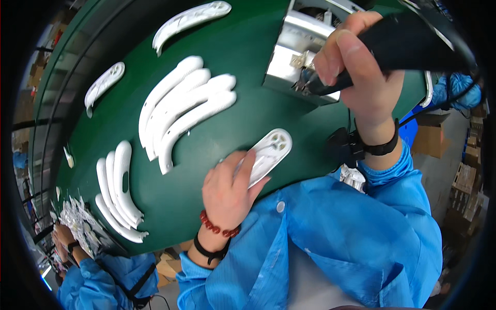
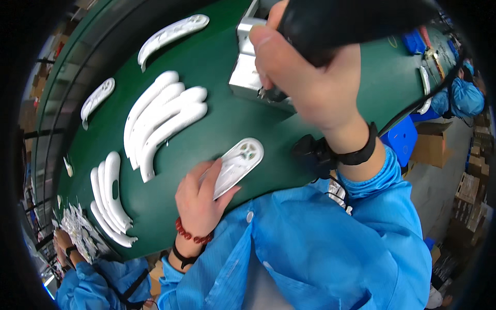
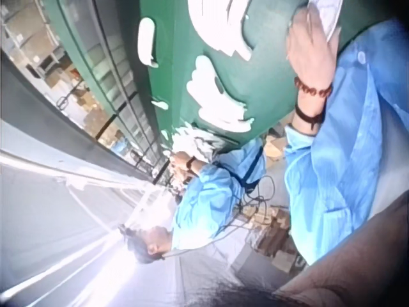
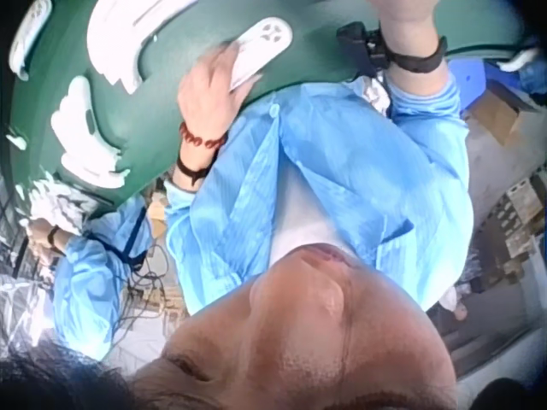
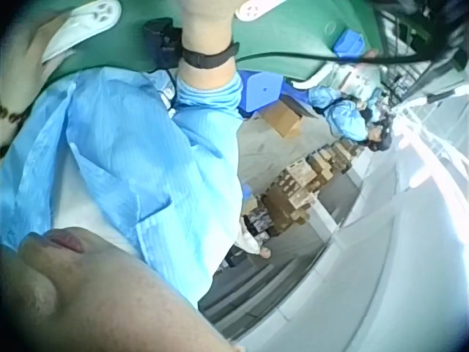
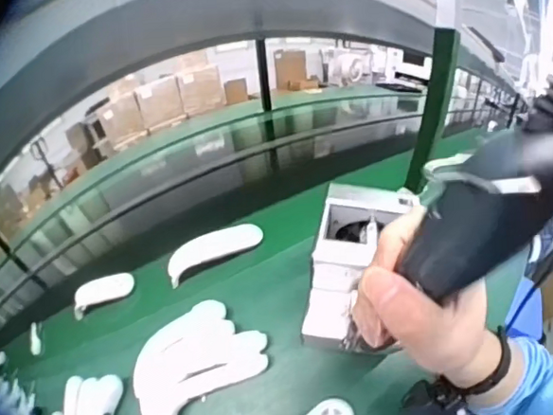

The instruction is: Assembling plastic housings for electronic devices using an electric screwdriver.

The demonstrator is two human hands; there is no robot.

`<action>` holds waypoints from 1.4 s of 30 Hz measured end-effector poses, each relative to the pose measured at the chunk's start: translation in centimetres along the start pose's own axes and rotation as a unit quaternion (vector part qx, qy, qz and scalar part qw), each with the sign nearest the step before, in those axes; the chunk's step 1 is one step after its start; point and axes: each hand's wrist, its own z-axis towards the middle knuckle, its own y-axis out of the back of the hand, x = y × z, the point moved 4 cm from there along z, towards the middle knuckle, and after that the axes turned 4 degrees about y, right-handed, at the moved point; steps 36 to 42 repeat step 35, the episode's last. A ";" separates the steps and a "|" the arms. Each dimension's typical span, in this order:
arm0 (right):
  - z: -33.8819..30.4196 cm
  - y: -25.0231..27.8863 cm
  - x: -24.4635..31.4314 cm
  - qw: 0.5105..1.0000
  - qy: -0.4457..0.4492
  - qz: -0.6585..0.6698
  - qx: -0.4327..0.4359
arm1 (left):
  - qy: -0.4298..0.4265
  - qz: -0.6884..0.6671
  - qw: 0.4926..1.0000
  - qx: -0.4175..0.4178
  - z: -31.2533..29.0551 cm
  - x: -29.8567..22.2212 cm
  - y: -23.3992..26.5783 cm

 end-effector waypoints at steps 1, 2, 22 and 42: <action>-0.5 -0.3 0.0 0.999 -0.036 -0.002 -0.010 | 0.009 0.000 1.000 0.005 0.1 -0.1 -0.1; -0.9 -0.6 -0.1 0.999 -0.044 -0.016 0.003 | 0.022 -0.012 1.000 -0.008 0.5 -0.2 -0.2; -4.8 -4.2 -3.2 0.991 -0.086 0.089 0.048 | 0.020 -0.027 0.999 -0.011 0.4 0.5 -0.8; -4.3 -4.5 -4.3 0.990 -0.119 0.021 0.069 | 0.023 -0.004 1.000 0.001 0.5 0.5 -0.9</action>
